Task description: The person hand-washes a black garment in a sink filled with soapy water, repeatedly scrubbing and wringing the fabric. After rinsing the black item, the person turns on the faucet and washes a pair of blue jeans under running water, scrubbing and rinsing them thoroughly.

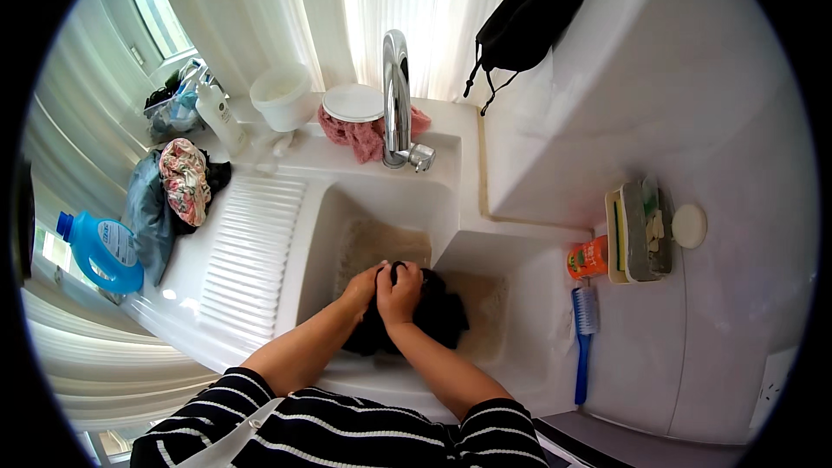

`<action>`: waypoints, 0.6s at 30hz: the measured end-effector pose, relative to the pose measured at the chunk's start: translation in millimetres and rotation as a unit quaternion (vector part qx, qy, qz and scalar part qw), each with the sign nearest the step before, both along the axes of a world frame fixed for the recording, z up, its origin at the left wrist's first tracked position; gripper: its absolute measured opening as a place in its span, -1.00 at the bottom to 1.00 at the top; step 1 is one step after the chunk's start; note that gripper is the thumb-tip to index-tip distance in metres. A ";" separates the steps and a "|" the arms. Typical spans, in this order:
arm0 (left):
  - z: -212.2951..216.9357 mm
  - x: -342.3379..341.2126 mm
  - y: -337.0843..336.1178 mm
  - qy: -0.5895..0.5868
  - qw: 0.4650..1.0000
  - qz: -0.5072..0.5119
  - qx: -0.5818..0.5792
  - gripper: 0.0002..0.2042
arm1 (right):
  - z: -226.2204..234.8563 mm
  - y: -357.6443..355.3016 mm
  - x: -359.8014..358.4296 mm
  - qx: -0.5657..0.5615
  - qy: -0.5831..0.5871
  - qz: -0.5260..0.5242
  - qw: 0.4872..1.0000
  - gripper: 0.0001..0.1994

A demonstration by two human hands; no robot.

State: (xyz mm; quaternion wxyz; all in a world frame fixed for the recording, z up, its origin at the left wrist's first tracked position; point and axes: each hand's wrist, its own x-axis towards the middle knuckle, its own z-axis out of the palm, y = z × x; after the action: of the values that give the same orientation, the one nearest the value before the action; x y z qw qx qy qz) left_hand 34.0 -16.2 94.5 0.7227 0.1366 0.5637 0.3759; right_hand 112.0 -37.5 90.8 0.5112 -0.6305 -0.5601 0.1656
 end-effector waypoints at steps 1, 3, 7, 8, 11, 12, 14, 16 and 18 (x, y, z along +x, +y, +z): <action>14.9 -6.9 1.3 0.004 0.998 -0.028 -0.051 -0.60 | 12.4 -13.6 -8.4 0.031 -0.021 0.032 0.999 -0.82; -42.2 -25.5 3.0 -0.017 0.998 -0.064 -0.005 -0.58 | 22.1 -29.5 -21.0 0.073 -0.033 0.145 0.986 -0.84; -21.7 -10.8 11.6 0.118 0.991 -0.059 -0.018 -0.55 | -26.4 20.0 7.1 0.011 0.008 0.077 0.997 -0.81; -25.2 -10.3 13.2 0.076 0.995 -0.052 -0.034 -0.53 | -41.5 35.4 23.8 -0.051 -0.004 0.079 0.996 -0.76; 2.6 -13.6 36.1 0.175 0.985 -0.004 -0.010 -0.51 | -57.6 67.4 40.7 -0.168 -0.121 0.081 0.975 -0.66; -23.1 -28.6 48.3 0.188 0.981 0.031 0.048 -0.48 | -45.8 72.8 37.1 -0.181 -0.119 0.074 0.974 -0.66; -58.0 -35.4 63.4 0.387 0.913 0.003 0.131 -0.52 | -43.3 76.8 27.9 -0.129 -0.136 0.045 0.981 -0.68; -85.1 -28.4 60.3 0.600 0.771 -0.097 0.191 -0.52 | -58.9 80.8 20.8 -0.098 -0.228 0.052 0.967 -0.69; -78.4 -20.4 49.0 0.650 0.706 -0.236 0.151 -0.48 | -98.8 60.8 18.8 -0.090 -0.386 0.090 0.914 -0.67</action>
State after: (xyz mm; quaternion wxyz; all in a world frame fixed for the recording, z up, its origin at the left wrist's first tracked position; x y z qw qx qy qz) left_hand 13.5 32.8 16.1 0.2119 0.5826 0.7793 0.0914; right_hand 130.8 23.3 -7.9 0.1794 -0.6358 -0.7507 0.0047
